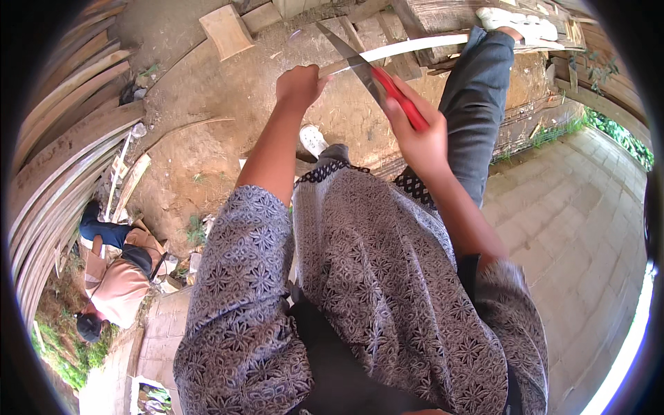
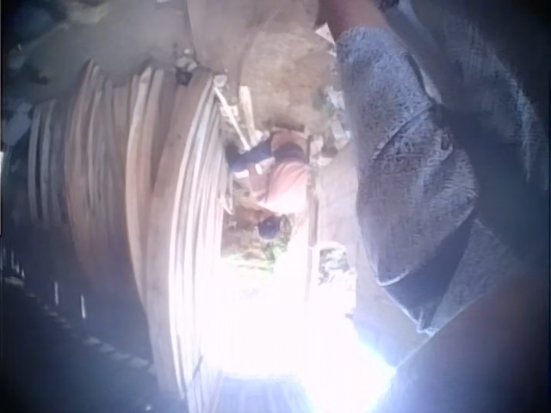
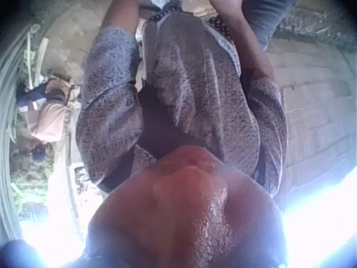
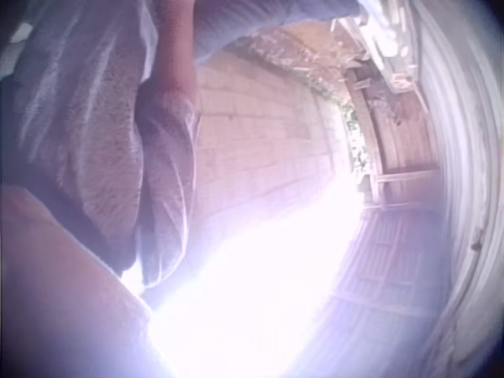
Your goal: The person uses a red-handled knife to shave and smooth a long, thin piece of light-colored wood. They hold the wood with both hands, repeatedly drawing the blade along its length to remove thin shavings. The person occasionally repositions the wood and continues the shaving process.
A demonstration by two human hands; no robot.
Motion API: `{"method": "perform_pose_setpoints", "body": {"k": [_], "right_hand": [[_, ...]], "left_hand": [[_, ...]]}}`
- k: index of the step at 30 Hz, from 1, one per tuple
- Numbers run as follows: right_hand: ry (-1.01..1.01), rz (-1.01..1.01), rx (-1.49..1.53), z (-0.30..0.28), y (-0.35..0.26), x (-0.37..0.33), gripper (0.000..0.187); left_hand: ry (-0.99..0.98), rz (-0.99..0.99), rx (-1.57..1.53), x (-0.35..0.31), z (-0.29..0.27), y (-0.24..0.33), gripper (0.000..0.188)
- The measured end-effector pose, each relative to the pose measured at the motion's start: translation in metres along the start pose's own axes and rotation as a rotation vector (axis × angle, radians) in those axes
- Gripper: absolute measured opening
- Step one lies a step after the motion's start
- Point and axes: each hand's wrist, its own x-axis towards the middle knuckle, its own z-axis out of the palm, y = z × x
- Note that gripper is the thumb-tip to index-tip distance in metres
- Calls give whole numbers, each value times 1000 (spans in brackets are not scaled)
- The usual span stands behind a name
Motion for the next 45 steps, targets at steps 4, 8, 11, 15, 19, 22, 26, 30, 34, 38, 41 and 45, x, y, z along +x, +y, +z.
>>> {"method": "perform_pose_setpoints", "body": {"k": [4, 8, 11, 15, 19, 22, 26, 30, 34, 38, 41, 45], "right_hand": [[6, 18, 48, 43, 26, 74, 41], [32, -34, 80, 56, 37, 56, 46], [32, -64, 123, 58, 43, 37, 50], [-29, -39, 186, 52, 48, 30, 51], [-30, -199, 95, 52, 61, 31, 53], [-42, -193, 159, 54, 71, 19, 53], [-53, -190, 187, 56, 78, 16, 56], [-68, -204, 161, 52, 77, 13, 58], [-32, -177, 112, 53, 77, 9, 56], [-23, -97, 71, 47, 57, 16, 52], [2, -83, 33, 46, 40, 29, 46], [18, -38, -62, 49, 24, 73, 40]], "left_hand": [[-43, 13, 9, 4, -10, 0, 53], [-72, 33, -8, 7, -14, -3, 54], [-118, 41, -28, 8, -19, -4, 56], [-138, 58, -43, 11, -19, -10, 58], [-200, 53, -54, 20, -24, -11, 62], [-242, 57, -63, 25, -28, -13, 64], [-242, 62, -82, 31, -24, -17, 63], [-370, -1, -274, 40, -19, -26, 60], [-278, 73, -220, 38, -13, -29, 58], [-193, 114, -135, 26, -19, -19, 60], [-150, 117, -101, 19, -21, -15, 62], [-172, 78, -35, 23, -16, -15, 62]]}}
